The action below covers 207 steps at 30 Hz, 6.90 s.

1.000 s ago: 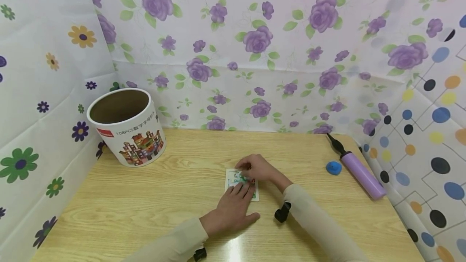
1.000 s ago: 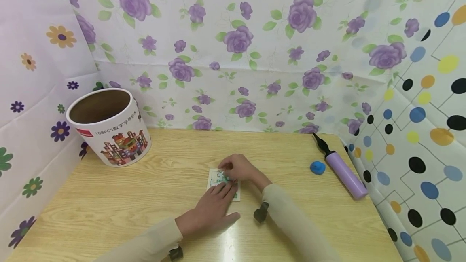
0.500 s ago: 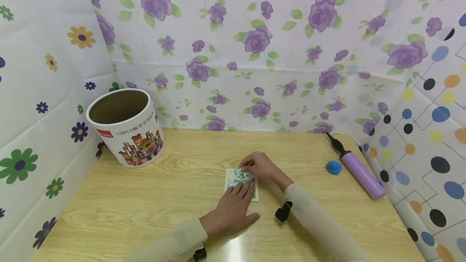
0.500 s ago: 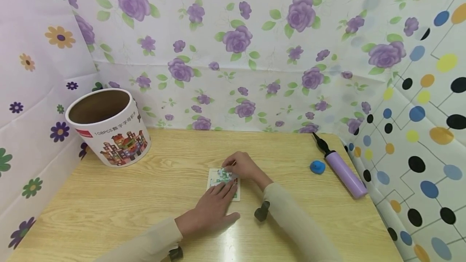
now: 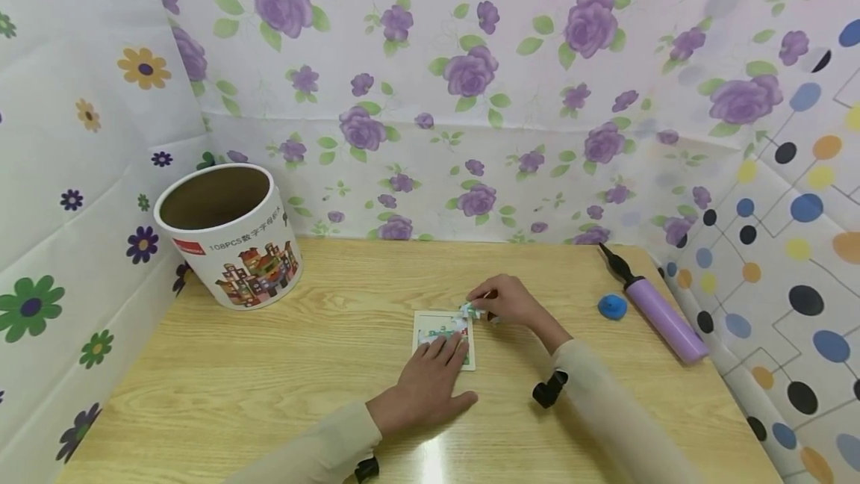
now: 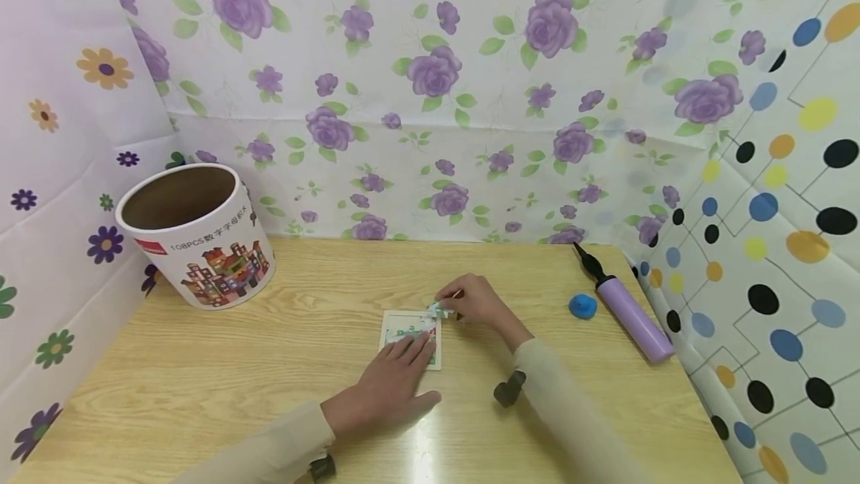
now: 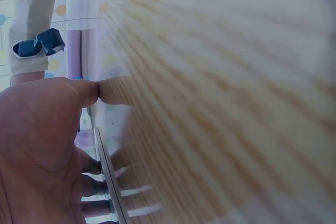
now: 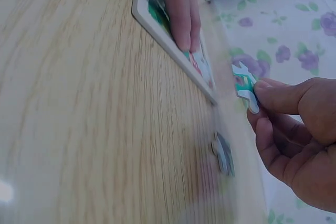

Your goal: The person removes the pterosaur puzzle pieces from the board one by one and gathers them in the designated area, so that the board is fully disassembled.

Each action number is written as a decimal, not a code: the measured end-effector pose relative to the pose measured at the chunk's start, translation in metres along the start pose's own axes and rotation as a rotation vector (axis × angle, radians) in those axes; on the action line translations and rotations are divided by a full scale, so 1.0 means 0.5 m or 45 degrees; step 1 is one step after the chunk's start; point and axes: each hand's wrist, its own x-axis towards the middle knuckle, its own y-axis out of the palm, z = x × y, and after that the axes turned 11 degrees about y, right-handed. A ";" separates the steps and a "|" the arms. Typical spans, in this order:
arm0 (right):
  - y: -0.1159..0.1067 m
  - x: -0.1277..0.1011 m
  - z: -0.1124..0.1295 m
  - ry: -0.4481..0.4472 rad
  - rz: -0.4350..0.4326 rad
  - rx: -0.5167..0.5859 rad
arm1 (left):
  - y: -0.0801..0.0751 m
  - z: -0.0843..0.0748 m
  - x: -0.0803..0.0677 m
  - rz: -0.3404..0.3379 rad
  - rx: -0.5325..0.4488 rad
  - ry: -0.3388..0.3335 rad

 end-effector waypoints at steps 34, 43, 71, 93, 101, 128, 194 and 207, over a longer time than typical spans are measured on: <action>-0.085 -0.066 -0.124 0.120 -0.054 -0.109 | 0.016 0.005 0.001 -0.036 0.035 0.012; -0.075 -0.057 -0.140 0.119 -0.020 -0.108 | 0.015 0.003 0.000 -0.045 0.043 0.010; -0.057 -0.054 -0.093 0.083 -0.109 -0.084 | 0.015 0.004 -0.001 -0.064 0.017 0.016; 0.023 -0.009 0.006 -0.098 0.008 -0.043 | -0.001 -0.019 -0.017 -0.006 0.025 0.001; 0.038 0.007 0.017 -0.106 0.074 -0.091 | 0.006 -0.013 -0.021 -0.040 -0.048 0.014; 0.063 0.027 0.019 -0.307 0.188 -0.280 | 0.020 -0.004 -0.021 -0.032 -0.078 0.019; -0.109 -0.104 -0.112 0.047 -0.117 -0.109 | 0.010 -0.014 -0.022 -0.018 -0.008 -0.007; -0.128 -0.107 -0.172 0.114 -0.115 -0.139 | 0.009 -0.013 -0.024 -0.006 -0.007 -0.001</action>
